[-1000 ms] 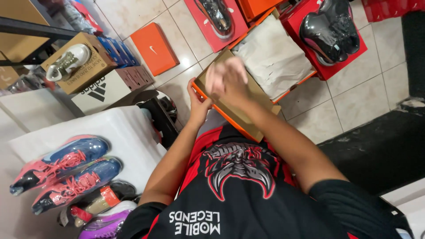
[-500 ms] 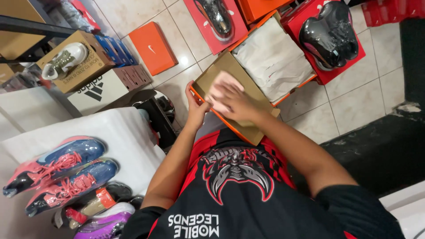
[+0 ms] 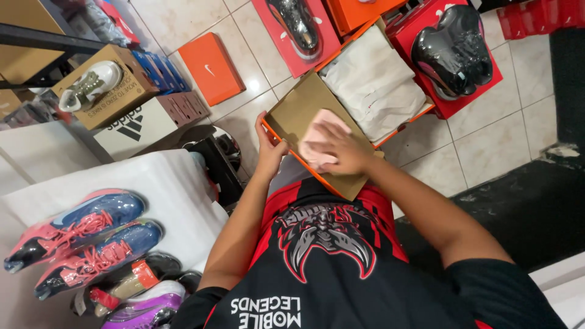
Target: Cleaning and wiping down shoe boxes with a cloth and organizing them in a warehouse.
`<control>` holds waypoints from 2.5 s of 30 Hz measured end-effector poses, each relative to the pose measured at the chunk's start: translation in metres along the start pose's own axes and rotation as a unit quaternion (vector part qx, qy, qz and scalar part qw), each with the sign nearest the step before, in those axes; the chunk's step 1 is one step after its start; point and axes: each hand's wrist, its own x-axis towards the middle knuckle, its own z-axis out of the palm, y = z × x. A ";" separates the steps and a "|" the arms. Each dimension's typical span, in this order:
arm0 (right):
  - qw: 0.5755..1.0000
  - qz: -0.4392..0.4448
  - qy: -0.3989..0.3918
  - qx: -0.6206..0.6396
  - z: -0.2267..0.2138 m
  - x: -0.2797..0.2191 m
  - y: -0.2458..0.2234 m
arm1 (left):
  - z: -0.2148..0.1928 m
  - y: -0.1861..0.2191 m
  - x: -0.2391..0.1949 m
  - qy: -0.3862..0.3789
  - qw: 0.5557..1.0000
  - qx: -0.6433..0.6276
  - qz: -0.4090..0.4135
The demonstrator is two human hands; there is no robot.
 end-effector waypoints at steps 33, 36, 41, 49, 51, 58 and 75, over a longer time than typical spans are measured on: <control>0.956 0.016 0.124 0.266 0.061 -0.066 0.052 | 0.003 0.025 -0.001 -0.010 0.999 0.039 -0.031; 0.985 -0.078 0.151 -0.038 0.080 -0.054 0.084 | 0.015 0.037 -0.004 -0.015 0.998 0.053 -0.041; 0.973 0.198 -0.080 0.085 0.053 0.009 -0.005 | -0.001 0.011 0.003 -0.004 0.997 0.068 -0.045; 0.882 0.380 -0.209 0.186 0.040 -0.055 0.007 | 0.018 0.038 -0.015 0.005 0.997 0.047 -0.061; 0.869 0.406 -0.212 0.187 0.028 -0.029 0.007 | 0.015 0.029 -0.009 0.005 0.997 0.041 -0.060; 0.868 0.370 -0.295 0.152 -0.002 -0.042 -0.049 | 0.010 0.016 -0.005 0.003 0.998 0.038 -0.051; 0.980 0.140 -0.107 0.091 0.047 -0.012 -0.004 | 0.008 0.015 -0.003 0.004 0.996 0.072 -0.050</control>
